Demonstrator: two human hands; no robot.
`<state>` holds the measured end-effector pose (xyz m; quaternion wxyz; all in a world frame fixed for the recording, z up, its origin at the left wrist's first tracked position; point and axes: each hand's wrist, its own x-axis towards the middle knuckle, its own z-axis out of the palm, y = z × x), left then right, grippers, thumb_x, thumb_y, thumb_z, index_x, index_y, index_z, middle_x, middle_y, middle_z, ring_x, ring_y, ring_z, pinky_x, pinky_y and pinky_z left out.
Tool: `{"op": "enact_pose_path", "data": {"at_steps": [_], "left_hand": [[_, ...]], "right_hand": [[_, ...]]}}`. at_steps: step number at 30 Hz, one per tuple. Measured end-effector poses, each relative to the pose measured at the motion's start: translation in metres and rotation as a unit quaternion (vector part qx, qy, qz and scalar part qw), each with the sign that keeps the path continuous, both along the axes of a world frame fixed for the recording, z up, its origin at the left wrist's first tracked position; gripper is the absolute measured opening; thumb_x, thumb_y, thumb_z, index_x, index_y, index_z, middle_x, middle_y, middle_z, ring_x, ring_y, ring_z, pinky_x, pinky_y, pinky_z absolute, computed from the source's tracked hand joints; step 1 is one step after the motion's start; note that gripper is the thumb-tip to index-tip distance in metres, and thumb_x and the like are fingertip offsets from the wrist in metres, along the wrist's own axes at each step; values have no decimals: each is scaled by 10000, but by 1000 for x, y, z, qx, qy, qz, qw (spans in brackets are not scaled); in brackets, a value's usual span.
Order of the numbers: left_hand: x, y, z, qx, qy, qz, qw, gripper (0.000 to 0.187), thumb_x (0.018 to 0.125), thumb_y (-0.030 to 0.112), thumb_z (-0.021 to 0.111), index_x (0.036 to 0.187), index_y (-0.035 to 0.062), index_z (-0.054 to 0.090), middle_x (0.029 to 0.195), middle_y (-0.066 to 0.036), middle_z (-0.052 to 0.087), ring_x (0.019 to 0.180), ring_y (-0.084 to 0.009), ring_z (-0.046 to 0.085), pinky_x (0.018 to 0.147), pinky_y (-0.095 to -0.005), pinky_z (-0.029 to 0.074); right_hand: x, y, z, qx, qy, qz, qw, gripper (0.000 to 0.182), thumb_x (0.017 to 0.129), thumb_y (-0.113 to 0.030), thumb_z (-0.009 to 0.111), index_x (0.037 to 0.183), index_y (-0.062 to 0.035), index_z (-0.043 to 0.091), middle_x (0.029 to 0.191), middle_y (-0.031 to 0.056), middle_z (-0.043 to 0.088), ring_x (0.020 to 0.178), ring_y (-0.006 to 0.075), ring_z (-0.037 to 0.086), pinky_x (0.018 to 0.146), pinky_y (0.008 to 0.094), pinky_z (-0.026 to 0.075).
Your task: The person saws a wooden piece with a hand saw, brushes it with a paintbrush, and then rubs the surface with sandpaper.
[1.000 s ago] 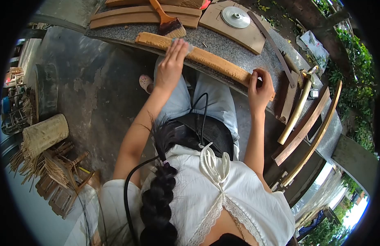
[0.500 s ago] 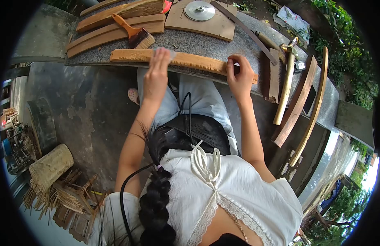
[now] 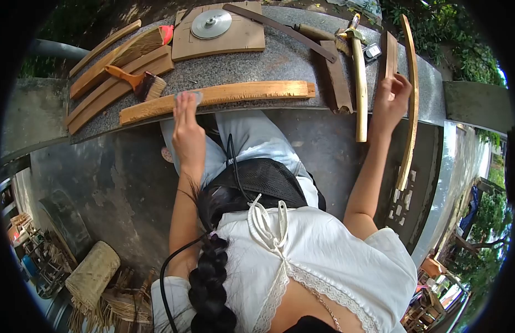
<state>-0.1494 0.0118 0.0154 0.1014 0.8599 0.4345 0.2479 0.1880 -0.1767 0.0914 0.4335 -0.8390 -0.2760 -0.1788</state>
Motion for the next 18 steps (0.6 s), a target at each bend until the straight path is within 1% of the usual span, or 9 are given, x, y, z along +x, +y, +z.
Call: {"op": "enact_pose_path", "data": {"at_steps": [3, 6, 8, 9, 10, 13, 15, 16, 18], "left_hand": [[-48, 31, 1, 3, 15, 116, 993, 486, 838, -109, 436, 1294, 32, 527, 1388, -136, 493, 1314, -292, 433, 1091, -403, 385], [-52, 34, 0, 6, 14, 153, 988, 475, 846, -104, 438, 1295, 26, 523, 1386, -142, 492, 1313, -299, 432, 1087, -408, 388], [-37, 27, 0, 13, 14, 126, 992, 490, 835, -113, 452, 1303, 18, 515, 1380, -149, 498, 1312, -306, 434, 1084, -400, 392], [-23, 19, 0, 20, 8, 86, 996, 502, 827, -116, 457, 1308, 18, 513, 1379, -147, 500, 1313, -306, 433, 1083, -394, 393], [-10, 11, -3, 25, 2, 45, 999, 514, 820, -118, 461, 1313, 19, 510, 1379, -144, 503, 1315, -305, 433, 1082, -389, 394], [19, -10, -10, 34, -5, -70, 997, 544, 804, -122, 471, 1326, 25, 503, 1377, -129, 510, 1309, -299, 445, 1078, -386, 399], [6, -2, -7, 41, 11, -55, 998, 543, 806, -122, 473, 1326, 31, 504, 1376, -127, 511, 1306, -294, 449, 1075, -382, 404], [-4, 7, -5, 47, 25, -44, 998, 542, 808, -121, 474, 1325, 36, 504, 1375, -126, 512, 1304, -289, 453, 1071, -378, 409], [-40, 33, -2, 32, 40, 77, 996, 511, 819, -121, 467, 1297, 50, 526, 1376, -126, 509, 1300, -272, 457, 1050, -379, 429]], "right_hand": [[92, -65, -21, -192, 33, -146, 970, 443, 918, -369, 544, 1214, -47, 469, 922, 119, 544, 869, 281, 577, 824, 402, 452], [166, -109, -82, -201, 107, -88, 970, 517, 948, -424, 492, 1257, -14, 432, 1016, 197, 542, 960, 331, 554, 913, 422, 408], [177, -120, -95, -192, 81, -49, 977, 547, 968, -448, 457, 1288, -7, 404, 1047, 218, 540, 975, 342, 549, 932, 432, 393], [168, -110, -85, -130, 119, -46, 983, 540, 979, -455, 439, 1287, -13, 408, 1032, 211, 539, 965, 327, 548, 925, 423, 397], [155, -110, -70, -193, 78, -70, 976, 503, 984, -424, 455, 1278, -18, 419, 989, 174, 554, 924, 292, 558, 893, 402, 421], [116, -83, -39, -126, 23, -39, 991, 427, 979, -354, 505, 1250, -28, 454, 903, 107, 580, 848, 229, 575, 818, 364, 454], [61, -36, -19, -39, -6, 53, 998, 324, 965, -274, 550, 1193, -46, 514, 852, 76, 588, 792, 181, 573, 755, 321, 459], [26, -8, -15, 17, 36, 116, 992, 264, 956, -223, 567, 1152, -47, 543, 844, 69, 590, 765, 148, 557, 731, 294, 451], [-39, 37, -20, 14, 125, 232, 964, 211, 938, -176, 589, 1103, -48, 559, 790, 51, 562, 709, 127, 530, 640, 271, 434]]}}
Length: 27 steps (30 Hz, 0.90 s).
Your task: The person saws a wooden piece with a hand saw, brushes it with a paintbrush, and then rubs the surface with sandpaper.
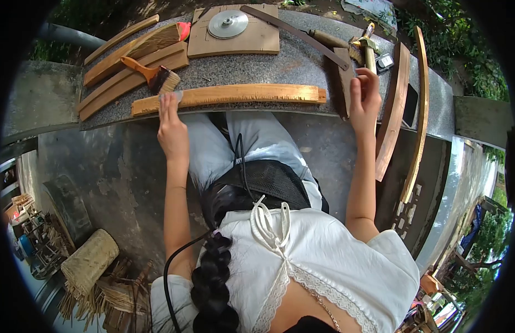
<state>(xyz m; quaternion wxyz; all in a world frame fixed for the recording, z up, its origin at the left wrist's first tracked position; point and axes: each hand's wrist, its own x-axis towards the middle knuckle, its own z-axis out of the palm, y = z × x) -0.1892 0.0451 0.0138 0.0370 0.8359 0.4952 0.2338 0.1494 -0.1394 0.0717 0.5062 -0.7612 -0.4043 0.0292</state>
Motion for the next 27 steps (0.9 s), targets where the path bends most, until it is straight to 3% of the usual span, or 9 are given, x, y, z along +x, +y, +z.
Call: {"op": "enact_pose_path", "data": {"at_steps": [2, 4, 10, 11, 13, 16, 19, 24, 27], "left_hand": [[-41, 27, 1, -13, 15, 90, 996, 488, 827, -116, 465, 1289, 30, 527, 1367, -165, 506, 1293, -293, 458, 1042, -395, 433], [-43, 29, -3, 12, 31, 100, 994, 501, 822, -117, 469, 1303, 15, 513, 1381, -178, 487, 1300, -303, 448, 1057, -392, 417], [51, -39, -15, 24, -8, -108, 994, 598, 794, -143, 474, 1371, 10, 439, 1442, -160, 424, 1348, -303, 390, 1102, -391, 374], [48, -36, -14, 22, -12, -109, 994, 598, 794, -143, 474, 1371, 10, 439, 1442, -160, 424, 1348, -303, 390, 1102, -391, 374], [25, -22, -7, 4, -6, -102, 995, 615, 787, -156, 473, 1373, 25, 440, 1433, -153, 436, 1348, -298, 390, 1099, -387, 380], [-28, 15, -1, 9, 32, 43, 999, 609, 790, -159, 461, 1363, 44, 457, 1416, -153, 456, 1327, -288, 417, 1085, -390, 397], [-34, 26, -8, 26, 5, 89, 996, 529, 809, -137, 456, 1312, 18, 507, 1380, -162, 493, 1312, -297, 433, 1078, -400, 399], [47, -34, -6, 25, -28, -98, 994, 565, 781, -151, 472, 1314, 34, 513, 1394, -143, 487, 1313, -288, 438, 1073, -369, 411], [36, -22, -8, 24, -24, -99, 994, 560, 789, -142, 471, 1309, 61, 523, 1389, -120, 496, 1308, -270, 445, 1055, -375, 426]], "right_hand": [[-41, 36, -26, 11, 33, 129, 991, 197, 918, -155, 613, 1080, -55, 562, 716, 54, 500, 655, 123, 499, 570, 280, 401], [-66, 57, -30, -6, 49, 145, 988, 162, 911, -163, 617, 1031, -60, 578, 653, 45, 488, 582, 133, 490, 539, 295, 401], [-69, 72, -45, -18, 7, 99, 995, 111, 897, -189, 615, 947, -92, 593, 530, 59, 474, 466, 209, 505, 494, 339, 401], [-69, 72, -47, -3, -13, 105, 994, 89, 895, -139, 614, 942, -64, 602, 537, 43, 435, 452, 131, 413, 463, 287, 332], [-70, 72, -48, -9, -24, 104, 994, 82, 889, -133, 616, 934, -66, 606, 533, 43, 436, 453, 135, 425, 463, 289, 336], [-73, 73, -48, -13, -35, 94, 995, 68, 867, -125, 627, 907, -72, 614, 529, 46, 443, 453, 149, 454, 466, 301, 350], [-73, 72, -49, -22, -49, 78, 996, 75, 860, -135, 632, 899, -73, 614, 532, 49, 450, 454, 160, 462, 466, 310, 356], [-73, 73, -50, -25, -54, 85, 995, 76, 854, -147, 634, 894, -85, 617, 542, 60, 474, 461, 174, 483, 477, 315, 374], [-73, 74, -51, -25, -47, 79, 995, 75, 850, -152, 638, 893, -93, 620, 549, 60, 489, 467, 176, 498, 481, 311, 387]]}}
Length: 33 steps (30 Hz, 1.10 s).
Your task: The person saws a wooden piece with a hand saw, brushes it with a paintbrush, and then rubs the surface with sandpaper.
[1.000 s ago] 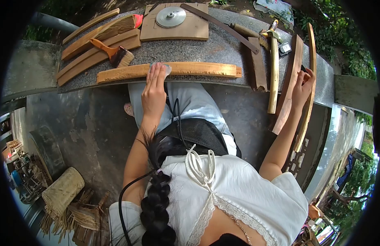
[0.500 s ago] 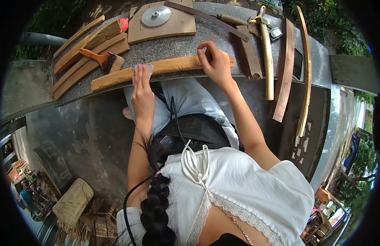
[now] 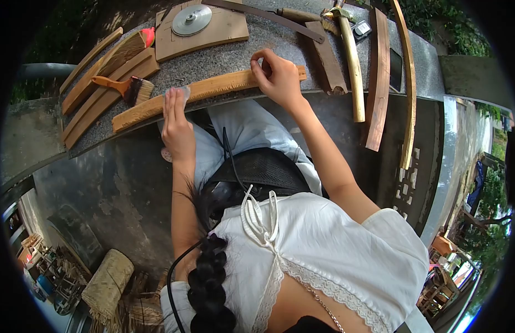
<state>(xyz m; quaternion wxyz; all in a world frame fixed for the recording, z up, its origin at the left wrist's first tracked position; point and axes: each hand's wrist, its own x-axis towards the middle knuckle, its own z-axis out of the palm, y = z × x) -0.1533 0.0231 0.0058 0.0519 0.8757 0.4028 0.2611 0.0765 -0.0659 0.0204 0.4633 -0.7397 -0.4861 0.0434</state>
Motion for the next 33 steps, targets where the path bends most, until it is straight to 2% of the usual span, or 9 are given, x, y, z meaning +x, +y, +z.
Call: {"op": "enact_pose_path", "data": {"at_steps": [5, 9, 14, 16, 20, 23, 26, 29, 33], "left_hand": [[-82, 62, 16, -11, 40, 185, 982, 442, 835, -113, 447, 1232, 23, 585, 1326, -141, 545, 1240, -276, 512, 1026, -391, 449], [-46, 41, 2, 12, 22, 148, 989, 483, 819, -123, 457, 1268, 24, 558, 1342, -135, 538, 1284, -268, 471, 1053, -384, 424], [9, -6, 11, -45, -15, -31, 998, 582, 777, -162, 457, 1307, 65, 536, 1374, -124, 510, 1308, -274, 444, 1064, -380, 417], [-16, 14, 11, -31, 8, 14, 999, 571, 781, -160, 461, 1300, 63, 541, 1367, -119, 516, 1297, -269, 457, 1051, -383, 430], [-65, 57, 20, -27, 38, 153, 987, 515, 812, -144, 456, 1281, 45, 552, 1326, -123, 550, 1238, -273, 514, 1031, -405, 446], [-45, 42, 7, -2, 26, 146, 989, 520, 809, -138, 459, 1288, 43, 548, 1349, -127, 530, 1264, -280, 489, 1054, -405, 423], [1, 1, 9, -34, 2, 30, 999, 596, 769, -145, 491, 1338, 32, 499, 1385, -142, 496, 1312, -285, 440, 1108, -383, 367], [-9, 11, -2, 12, 37, -12, 999, 620, 766, -158, 474, 1338, 79, 507, 1404, -93, 482, 1319, -252, 428, 1040, -366, 447], [-65, 55, 8, 16, 75, 131, 988, 543, 783, -131, 513, 1297, 45, 532, 1348, -122, 535, 1273, -262, 487, 1021, -380, 464]], "right_hand": [[1, 1, -3, 2, -6, -3, 1000, 78, 848, -159, 642, 892, -98, 624, 545, 56, 490, 467, 175, 505, 478, 309, 394], [-1, 0, -1, 4, -19, -9, 1000, 76, 847, -157, 641, 895, -100, 627, 536, 49, 482, 462, 175, 500, 475, 311, 392], [-1, -2, 1, -6, -8, -5, 1000, 73, 843, -155, 642, 891, -100, 628, 533, 46, 475, 459, 175, 493, 472, 313, 388], [-1, 0, 2, 0, 0, -1, 1000, 72, 842, -153, 641, 889, -100, 628, 532, 46, 473, 457, 176, 489, 471, 314, 386], [-2, 1, 3, -31, -14, -6, 999, 62, 840, -180, 623, 875, -129, 627, 570, 29, 565, 506, 201, 590, 496, 334, 448], [-2, 1, 5, -25, -20, -8, 999, 62, 842, -182, 623, 873, -129, 629, 568, 27, 560, 506, 201, 588, 492, 336, 445], [-3, 1, 5, -38, -10, -2, 999, 65, 855, -188, 620, 873, -126, 629, 565, 28, 550, 504, 201, 576, 488, 344, 425], [-5, 2, 5, -45, -4, -3, 999, 62, 861, -186, 618, 879, -128, 629, 549, 22, 518, 482, 184, 540, 479, 334, 391], [-5, 1, 5, -46, -7, -4, 999, 55, 851, -170, 626, 882, -125, 628, 538, 20, 493, 467, 169, 510, 482, 328, 388]]}}
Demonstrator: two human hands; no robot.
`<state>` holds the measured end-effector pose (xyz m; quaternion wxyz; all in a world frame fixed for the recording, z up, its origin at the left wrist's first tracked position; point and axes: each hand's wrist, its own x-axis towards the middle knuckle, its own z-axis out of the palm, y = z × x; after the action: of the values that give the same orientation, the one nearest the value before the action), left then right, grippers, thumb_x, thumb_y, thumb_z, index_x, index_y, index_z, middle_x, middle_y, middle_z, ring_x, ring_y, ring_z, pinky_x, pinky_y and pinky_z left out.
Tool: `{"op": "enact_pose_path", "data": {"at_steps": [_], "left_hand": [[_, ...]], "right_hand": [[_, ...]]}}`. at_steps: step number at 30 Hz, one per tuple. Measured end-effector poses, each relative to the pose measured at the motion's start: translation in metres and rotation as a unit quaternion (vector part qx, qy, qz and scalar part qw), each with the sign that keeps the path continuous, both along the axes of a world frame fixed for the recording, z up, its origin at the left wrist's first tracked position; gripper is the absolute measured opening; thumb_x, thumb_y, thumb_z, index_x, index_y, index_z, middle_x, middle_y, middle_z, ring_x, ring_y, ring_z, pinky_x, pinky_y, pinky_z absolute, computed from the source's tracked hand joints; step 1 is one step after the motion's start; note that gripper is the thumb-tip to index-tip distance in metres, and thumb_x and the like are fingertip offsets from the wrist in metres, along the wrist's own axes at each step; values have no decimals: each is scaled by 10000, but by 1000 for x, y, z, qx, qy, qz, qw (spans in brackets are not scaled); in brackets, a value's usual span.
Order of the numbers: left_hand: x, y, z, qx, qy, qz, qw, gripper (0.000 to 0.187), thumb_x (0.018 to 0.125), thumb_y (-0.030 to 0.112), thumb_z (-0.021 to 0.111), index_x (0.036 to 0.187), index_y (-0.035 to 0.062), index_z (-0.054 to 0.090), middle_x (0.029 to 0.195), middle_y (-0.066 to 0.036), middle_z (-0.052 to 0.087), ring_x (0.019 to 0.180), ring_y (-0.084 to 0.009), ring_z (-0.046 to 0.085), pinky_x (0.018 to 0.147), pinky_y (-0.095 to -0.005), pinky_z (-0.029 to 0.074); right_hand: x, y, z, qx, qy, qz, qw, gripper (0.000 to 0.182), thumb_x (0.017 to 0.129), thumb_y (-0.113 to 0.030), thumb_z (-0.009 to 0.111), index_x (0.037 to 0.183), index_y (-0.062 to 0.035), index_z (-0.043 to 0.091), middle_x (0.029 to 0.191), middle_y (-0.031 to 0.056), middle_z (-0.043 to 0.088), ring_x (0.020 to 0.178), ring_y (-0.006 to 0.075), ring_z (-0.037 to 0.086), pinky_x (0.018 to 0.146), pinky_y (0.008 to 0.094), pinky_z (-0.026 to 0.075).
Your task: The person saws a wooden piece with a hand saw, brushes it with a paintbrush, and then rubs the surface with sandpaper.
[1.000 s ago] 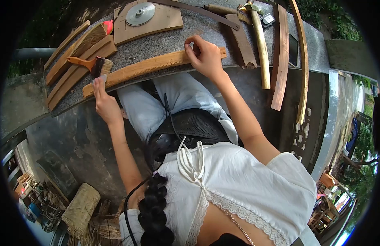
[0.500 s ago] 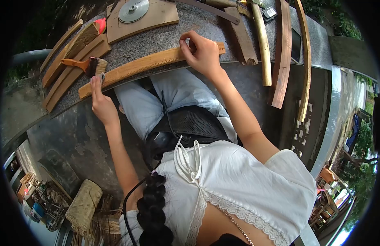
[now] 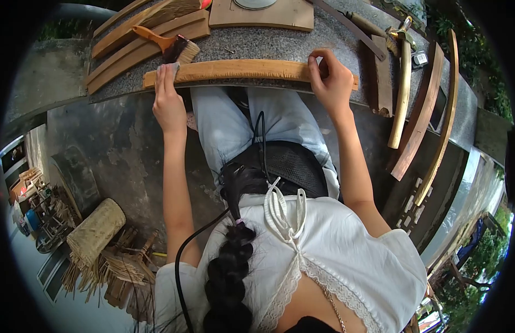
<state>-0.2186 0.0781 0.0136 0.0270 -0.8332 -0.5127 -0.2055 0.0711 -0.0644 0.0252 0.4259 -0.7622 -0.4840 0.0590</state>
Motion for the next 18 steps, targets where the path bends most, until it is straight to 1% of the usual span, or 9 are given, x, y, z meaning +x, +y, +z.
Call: {"op": "enact_pose_path", "data": {"at_steps": [2, 4, 8, 9, 11, 14, 15, 17, 18], "left_hand": [[-11, 9, -3, -1, -9, 22, 1000, 544, 780, -135, 511, 1297, 35, 529, 1351, -127, 531, 1277, -276, 481, 1031, -375, 455], [9, -1, -11, 34, -12, 23, 999, 546, 774, -138, 516, 1296, 21, 527, 1360, -144, 519, 1280, -289, 477, 1046, -372, 440], [59, -43, -14, 11, -64, -90, 994, 599, 759, -144, 502, 1316, 75, 526, 1378, -97, 511, 1298, -244, 458, 1027, -377, 454], [54, -41, -12, 12, -65, -86, 994, 599, 759, -144, 502, 1316, 75, 526, 1378, -97, 511, 1298, -244, 458, 1027, -377, 454], [32, -25, -5, 5, -31, -94, 995, 478, 816, -92, 521, 1280, 25, 545, 1329, -137, 550, 1274, -283, 487, 1031, -376, 455], [-18, 10, 2, 32, 12, 32, 999, 506, 803, -125, 491, 1279, 37, 545, 1326, -132, 554, 1258, -275, 505, 989, -380, 488], [-22, 12, 0, 33, 16, 34, 999, 506, 803, -125, 491, 1279, 37, 545, 1326, -132, 554, 1258, -275, 505, 989, -380, 488], [-28, 15, -4, -9, -18, 113, 993, 538, 782, -134, 499, 1292, 34, 530, 1334, -136, 545, 1271, -280, 490, 1016, -381, 466], [-18, 10, -4, 25, -13, 80, 996, 533, 781, -121, 513, 1294, 24, 526, 1345, -147, 533, 1284, -284, 474, 1047, -381, 437]], "right_hand": [[1, 1, -3, 3, -12, -2, 1000, 57, 853, -174, 629, 881, -125, 626, 527, 15, 478, 450, 165, 496, 473, 322, 383], [0, 3, -5, 7, -22, -7, 1000, 55, 855, -179, 628, 880, -130, 626, 524, 13, 477, 445, 164, 492, 467, 324, 378], [2, 3, -6, -3, -31, 1, 1000, 62, 857, -190, 627, 881, -133, 625, 522, 11, 475, 447, 166, 492, 468, 325, 373], [2, 3, -6, -5, -33, 2, 999, 65, 857, -192, 627, 883, -132, 625, 522, 11, 476, 447, 166, 491, 468, 323, 373], [3, 3, -6, -6, -33, 6, 999, 65, 857, -191, 628, 883, -132, 626, 522, 12, 477, 449, 166, 492, 468, 322, 373], [1, 2, -6, -3, -27, 3, 1000, 65, 856, -191, 629, 882, -132, 627, 526, 13, 481, 453, 165, 497, 469, 321, 376], [1, 3, -6, 0, -27, 1, 1000, 65, 855, -192, 631, 881, -132, 627, 529, 13, 484, 456, 164, 501, 469, 321, 377], [1, 3, -6, 0, -29, 0, 1000, 64, 855, -192, 632, 880, -132, 627, 531, 14, 487, 457, 165, 503, 469, 321, 379], [1, 3, -6, -2, -36, -2, 999, 64, 854, -191, 633, 878, -132, 627, 533, 14, 489, 458, 165, 506, 469, 321, 380]]}}
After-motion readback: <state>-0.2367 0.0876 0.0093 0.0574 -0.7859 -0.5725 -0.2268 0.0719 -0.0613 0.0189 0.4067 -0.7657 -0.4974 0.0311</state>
